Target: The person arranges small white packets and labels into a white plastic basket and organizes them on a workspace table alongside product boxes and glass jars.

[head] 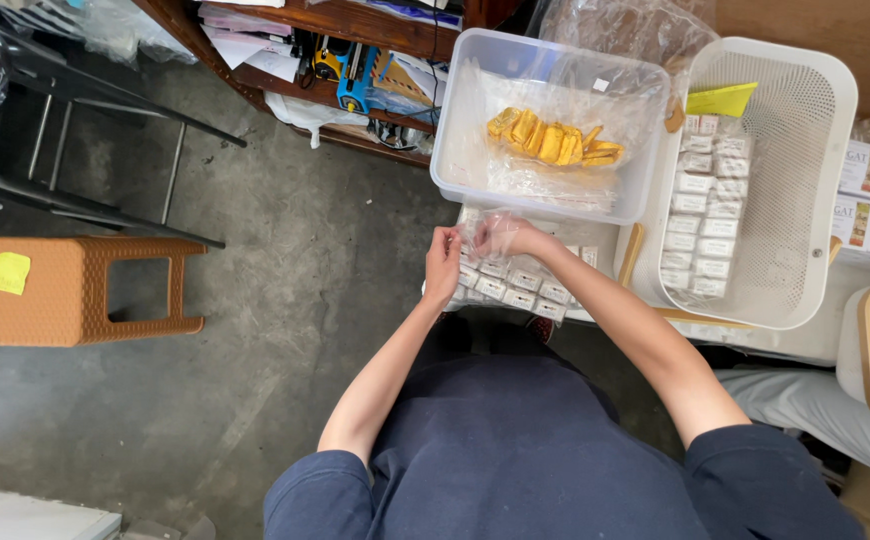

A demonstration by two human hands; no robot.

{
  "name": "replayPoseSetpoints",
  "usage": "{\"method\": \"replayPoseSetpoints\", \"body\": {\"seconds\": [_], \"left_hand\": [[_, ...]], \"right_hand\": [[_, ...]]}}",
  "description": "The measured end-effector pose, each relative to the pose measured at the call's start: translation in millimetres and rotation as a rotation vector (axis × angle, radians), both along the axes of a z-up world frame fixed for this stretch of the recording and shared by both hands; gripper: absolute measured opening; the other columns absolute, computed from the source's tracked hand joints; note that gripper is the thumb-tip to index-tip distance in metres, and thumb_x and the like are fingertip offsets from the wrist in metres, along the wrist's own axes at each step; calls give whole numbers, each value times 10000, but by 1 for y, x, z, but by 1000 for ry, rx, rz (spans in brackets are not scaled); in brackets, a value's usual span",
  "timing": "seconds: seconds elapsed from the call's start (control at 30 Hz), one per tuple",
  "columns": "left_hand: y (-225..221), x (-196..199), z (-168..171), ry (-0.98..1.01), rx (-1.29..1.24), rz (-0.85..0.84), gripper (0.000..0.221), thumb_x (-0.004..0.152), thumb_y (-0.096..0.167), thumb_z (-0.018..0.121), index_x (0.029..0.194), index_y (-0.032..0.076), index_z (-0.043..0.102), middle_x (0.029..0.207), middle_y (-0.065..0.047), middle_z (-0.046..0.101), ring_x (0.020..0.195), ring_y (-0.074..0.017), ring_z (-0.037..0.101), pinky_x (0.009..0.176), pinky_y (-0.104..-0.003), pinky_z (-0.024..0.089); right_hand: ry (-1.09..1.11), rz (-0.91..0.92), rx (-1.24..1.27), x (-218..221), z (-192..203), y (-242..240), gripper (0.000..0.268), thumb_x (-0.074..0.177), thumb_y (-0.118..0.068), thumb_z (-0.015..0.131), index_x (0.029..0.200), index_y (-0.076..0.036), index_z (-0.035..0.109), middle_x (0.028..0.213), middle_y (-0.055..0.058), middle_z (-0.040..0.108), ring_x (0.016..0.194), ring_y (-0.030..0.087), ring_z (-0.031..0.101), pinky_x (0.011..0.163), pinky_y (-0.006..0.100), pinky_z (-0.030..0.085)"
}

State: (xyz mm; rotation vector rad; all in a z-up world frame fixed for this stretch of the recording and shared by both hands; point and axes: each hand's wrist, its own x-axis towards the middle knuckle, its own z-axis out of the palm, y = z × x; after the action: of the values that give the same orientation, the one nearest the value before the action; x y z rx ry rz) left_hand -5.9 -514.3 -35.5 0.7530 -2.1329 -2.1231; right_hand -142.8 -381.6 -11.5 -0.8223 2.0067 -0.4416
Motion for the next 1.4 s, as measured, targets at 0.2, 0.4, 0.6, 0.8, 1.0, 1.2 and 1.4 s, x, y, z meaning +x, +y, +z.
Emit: {"method": "replayPoseSetpoints", "body": {"seconds": [0.2,0.4,0.6,0.8,1.0,1.2,1.4], "left_hand": [[-7,1,15,14,-9,-25,62,1005,204,495,997,145,515,865,-18,614,828,-128,566,778,-316,464],[-6,5,11,72,-2,-50,57,1015,163,467,1011,111,489,906,-90,630,872,-152,580,810,-346,474],[-2,5,20,111,43,-23,52,1023,146,449,1021,97,466,951,-96,638,868,-157,594,824,-332,479],[8,6,2,96,57,59,38,1022,113,444,993,91,455,930,-68,651,783,-81,554,713,-234,477],[9,7,-18,116,82,141,29,1013,82,429,994,98,443,879,-21,628,730,-42,505,659,-176,446],[3,9,-44,64,52,287,19,992,104,497,995,88,489,885,-51,646,767,-85,529,688,-233,454],[-2,17,13,12,-95,142,131,1013,150,469,1130,91,468,1120,-101,585,1101,-195,543,952,-368,432]], "right_hand": [[-120,-173,-234,-12,-53,25,245,753,-334,766,906,-149,718,800,4,715,817,163,665,781,302,513],[-51,-231,-355,-13,-55,40,301,777,-360,774,948,-130,679,813,39,699,833,209,670,788,345,520],[-248,-308,-307,-5,-31,40,404,859,-296,685,1160,-38,605,863,52,677,793,155,630,715,277,510],[-297,-106,-309,-21,-101,46,395,927,-378,592,1156,-60,636,1022,180,687,936,280,620,875,406,492],[10,-410,-179,14,37,59,525,733,-333,775,1154,-41,661,1046,170,699,1049,304,646,886,399,513],[-8,-697,-237,34,83,109,556,690,-258,827,1172,-104,597,1034,48,692,1045,165,620,864,321,505],[-215,-1051,-710,72,57,133,640,839,-104,744,1370,-94,386,1057,104,612,924,146,600,816,282,550]]}}
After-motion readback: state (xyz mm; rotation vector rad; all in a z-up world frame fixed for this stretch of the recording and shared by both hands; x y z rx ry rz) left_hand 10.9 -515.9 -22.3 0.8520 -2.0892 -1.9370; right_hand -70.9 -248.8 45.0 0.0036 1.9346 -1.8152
